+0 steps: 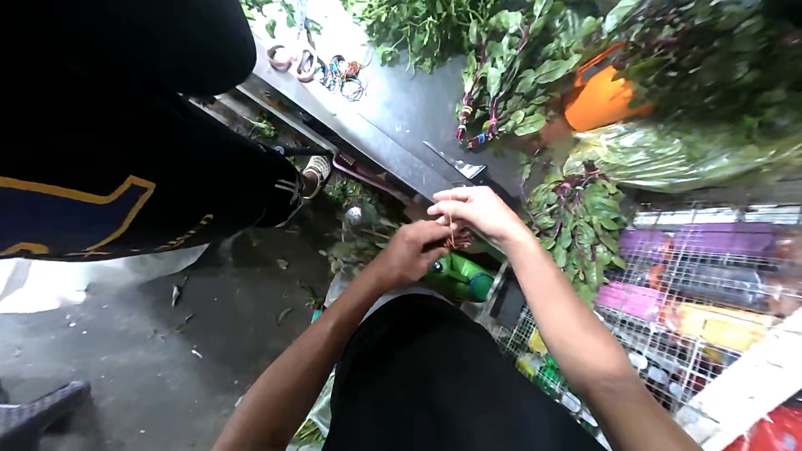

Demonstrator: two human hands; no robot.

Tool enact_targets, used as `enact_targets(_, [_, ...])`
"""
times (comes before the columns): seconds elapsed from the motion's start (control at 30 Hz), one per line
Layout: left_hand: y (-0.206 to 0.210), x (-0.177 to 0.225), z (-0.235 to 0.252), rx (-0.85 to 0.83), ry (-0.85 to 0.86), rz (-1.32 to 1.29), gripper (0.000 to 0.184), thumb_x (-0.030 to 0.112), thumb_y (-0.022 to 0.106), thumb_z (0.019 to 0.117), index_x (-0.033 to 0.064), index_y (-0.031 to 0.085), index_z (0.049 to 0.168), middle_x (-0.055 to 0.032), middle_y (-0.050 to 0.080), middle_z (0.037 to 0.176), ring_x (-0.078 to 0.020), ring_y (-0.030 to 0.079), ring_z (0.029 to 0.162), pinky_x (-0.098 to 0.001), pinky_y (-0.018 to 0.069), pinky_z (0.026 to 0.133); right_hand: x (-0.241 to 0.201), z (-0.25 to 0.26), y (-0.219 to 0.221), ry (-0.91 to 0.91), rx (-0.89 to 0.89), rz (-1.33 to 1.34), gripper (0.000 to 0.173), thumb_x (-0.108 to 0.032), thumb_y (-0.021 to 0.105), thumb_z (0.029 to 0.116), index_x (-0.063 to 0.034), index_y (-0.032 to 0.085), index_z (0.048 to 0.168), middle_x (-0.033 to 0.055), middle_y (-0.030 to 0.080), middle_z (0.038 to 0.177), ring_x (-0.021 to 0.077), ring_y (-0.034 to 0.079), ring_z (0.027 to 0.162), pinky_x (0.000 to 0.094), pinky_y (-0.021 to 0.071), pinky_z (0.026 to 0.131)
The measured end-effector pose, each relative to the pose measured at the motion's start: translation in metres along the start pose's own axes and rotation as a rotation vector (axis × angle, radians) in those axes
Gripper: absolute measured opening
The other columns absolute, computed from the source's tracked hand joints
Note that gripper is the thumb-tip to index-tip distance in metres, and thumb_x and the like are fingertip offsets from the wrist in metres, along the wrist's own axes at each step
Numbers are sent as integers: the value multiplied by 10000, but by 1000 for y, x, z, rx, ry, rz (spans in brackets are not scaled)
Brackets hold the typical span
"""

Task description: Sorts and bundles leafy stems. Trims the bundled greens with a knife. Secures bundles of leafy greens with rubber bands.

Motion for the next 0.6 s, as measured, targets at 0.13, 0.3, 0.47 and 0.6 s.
enact_targets(0.13, [-14,11,3,95,-118,-359,322,52,671,957,4,668,1276,-74,720,1157,-99,698,995,-302,598,903,33,6,-6,-91,-57,549,445,-433,493,1066,-82,601,1318,84,714,1212,163,714,1011,314,594,881])
enact_targets(0.3, [-16,9,4,144,-357,-512,275,-13,689,932,33,630,1196,-72,716,1000,-128,686,853,-301,593,783,17,-30,-1,-316,16,15,628,-137,759,893,-49,540,1475,88,632,1403,175,661,1196,343,561,1028])
enact_targets(0.47, [-8,8,11,40,-454,-379,248,21,788,873,32,636,1068,-75,703,907,-144,686,804,-317,595,746,1,-38,-4,-407,51,-511,423,-166,775,911,-64,685,1311,74,689,1274,103,682,1089,284,578,951])
enact_targets(0.6, [-5,10,16,5,-389,-162,326,77,842,839,66,623,1080,-66,709,958,-146,707,844,-346,616,783,9,-37,-3,-419,105,-466,69,-92,761,874,-107,772,941,20,701,1044,83,674,928,243,596,774])
Point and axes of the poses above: each hand's wrist, its own z-axis towards the middle knuckle, its own y-axis out of the palm, x = y × z, the point moved 1 cm from there along z, towards the middle knuckle
